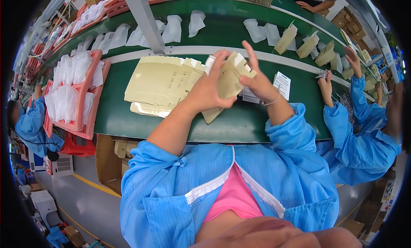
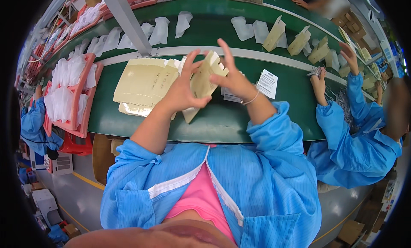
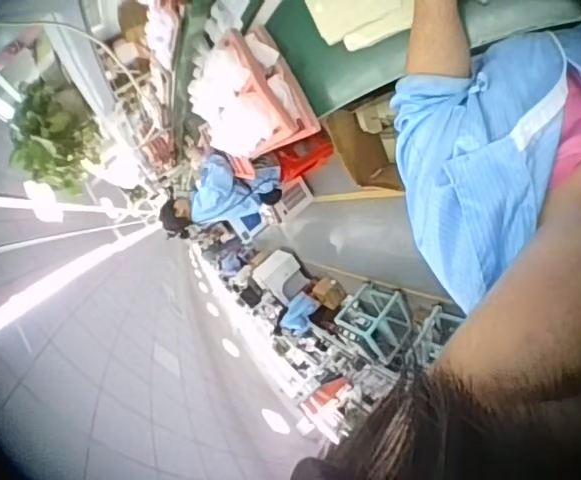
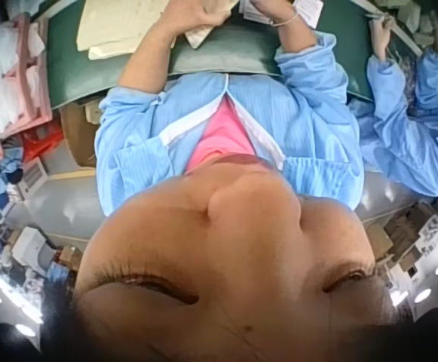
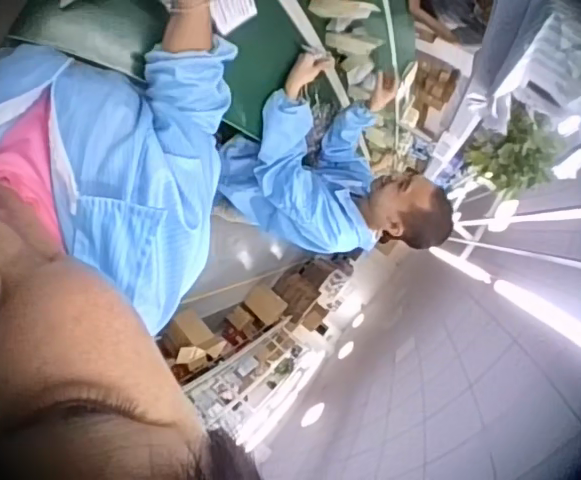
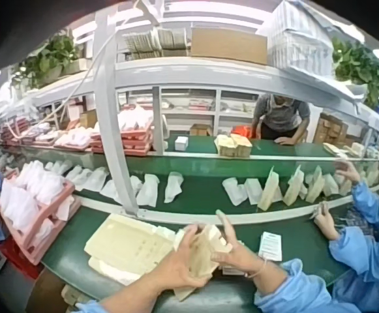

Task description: Folding flat cardboard packaging into boxes and inserting small instruction sheets at a manual assembly station.

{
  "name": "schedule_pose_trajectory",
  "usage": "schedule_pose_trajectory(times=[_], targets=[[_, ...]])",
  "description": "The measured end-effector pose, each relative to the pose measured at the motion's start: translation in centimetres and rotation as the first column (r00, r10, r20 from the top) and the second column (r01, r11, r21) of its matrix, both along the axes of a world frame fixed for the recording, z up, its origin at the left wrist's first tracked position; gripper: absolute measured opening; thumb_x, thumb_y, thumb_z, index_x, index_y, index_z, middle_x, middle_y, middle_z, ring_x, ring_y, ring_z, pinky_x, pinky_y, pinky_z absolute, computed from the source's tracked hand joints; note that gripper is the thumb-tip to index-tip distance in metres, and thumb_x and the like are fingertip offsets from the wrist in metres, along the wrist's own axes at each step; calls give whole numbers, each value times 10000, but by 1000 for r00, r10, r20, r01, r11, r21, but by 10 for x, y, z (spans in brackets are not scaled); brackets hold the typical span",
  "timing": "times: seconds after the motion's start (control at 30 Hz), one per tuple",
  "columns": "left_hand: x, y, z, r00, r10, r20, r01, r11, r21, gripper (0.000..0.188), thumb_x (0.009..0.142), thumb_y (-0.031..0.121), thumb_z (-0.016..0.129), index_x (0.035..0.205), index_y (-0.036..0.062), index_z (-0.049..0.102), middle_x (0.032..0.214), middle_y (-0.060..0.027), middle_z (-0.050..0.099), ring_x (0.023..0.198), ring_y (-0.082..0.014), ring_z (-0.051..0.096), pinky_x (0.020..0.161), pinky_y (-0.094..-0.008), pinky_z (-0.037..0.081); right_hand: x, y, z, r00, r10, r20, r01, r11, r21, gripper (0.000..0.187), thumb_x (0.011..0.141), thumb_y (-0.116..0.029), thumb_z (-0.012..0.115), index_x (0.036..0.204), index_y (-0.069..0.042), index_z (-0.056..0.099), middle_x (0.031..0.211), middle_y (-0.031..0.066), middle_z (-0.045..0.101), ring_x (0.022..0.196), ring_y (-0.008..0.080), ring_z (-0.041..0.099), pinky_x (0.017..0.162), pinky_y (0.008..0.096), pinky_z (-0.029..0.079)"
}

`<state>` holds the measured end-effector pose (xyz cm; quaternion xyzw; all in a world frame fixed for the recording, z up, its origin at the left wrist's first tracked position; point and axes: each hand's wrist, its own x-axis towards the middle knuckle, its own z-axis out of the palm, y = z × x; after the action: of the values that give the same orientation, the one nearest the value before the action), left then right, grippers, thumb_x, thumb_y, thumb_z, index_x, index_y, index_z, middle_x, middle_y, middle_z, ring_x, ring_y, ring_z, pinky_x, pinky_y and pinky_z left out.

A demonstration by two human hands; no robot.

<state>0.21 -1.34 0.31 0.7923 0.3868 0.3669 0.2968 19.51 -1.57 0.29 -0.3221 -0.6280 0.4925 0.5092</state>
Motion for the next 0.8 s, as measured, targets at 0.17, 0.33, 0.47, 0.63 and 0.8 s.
schedule_pose_trajectory(times=[0.17, 0.33, 0.47, 0.63, 0.8], targets=[[2, -6, 1, 950, -185, 251, 164, 981, 100, 1101, 531, 221, 804, 1428, 164, 168, 1406, -172, 298, 1145, -374, 487, 936, -431, 416, -22, -18, 20, 954, 68, -291, -68, 998, 8, 908, 761, -192, 742, 1426, -134, 127, 1295, 184, 458, 1160, 271, 482, 989, 386, 386], [-1, -14, 13, 981, -82, 175, 91, 995, -44, 1134, 515, 193, 845, 1419, 153, 162, 1248, -168, 476, 1071, -335, 559, 877, -407, 473, -32, -25, 27, 934, 39, -355, -8, 996, 88, 799, 799, -145, 689, 1412, -132, 177, 1232, 189, 518, 1113, 251, 528, 963, 376, 413], [3, -6, -9, 956, -98, 277, -60, 858, 510, 1004, 541, 227, 811, 1386, 196, 270, 1095, -121, 605, 848, -326, 632, 697, -369, 525, -39, -36, 30, 930, -90, -356, 43, 990, -136, 708, 834, -119, 643, 1399, -124, 216, 1220, 198, 530, 1149, 253, 510, 963, 384, 420], [-3, -3, -10, 996, -16, 90, -40, 806, 591, 958, 549, 223, 806, 1366, 224, 305, 1057, -113, 609, 811, -321, 637, 633, -360, 525, -36, -33, 30, 964, 1, -267, -3, 1000, -8, 706, 878, -160, 596, 1430, -134, 158, 1239, 204, 516, 1164, 297, 508, 985, 398, 418], [0, -3, -20, 971, -97, 220, -41, 835, 549, 949, 545, 231, 809, 1355, 243, 315, 988, -118, 615, 759, -331, 635, 609, -376, 521, -35, -36, 34, 862, 146, -485, -185, 982, -32, 521, 905, -150, 551, 1379, -92, 344, 1259, 179, 525, 1151, 257, 517, 983, 360, 414]])
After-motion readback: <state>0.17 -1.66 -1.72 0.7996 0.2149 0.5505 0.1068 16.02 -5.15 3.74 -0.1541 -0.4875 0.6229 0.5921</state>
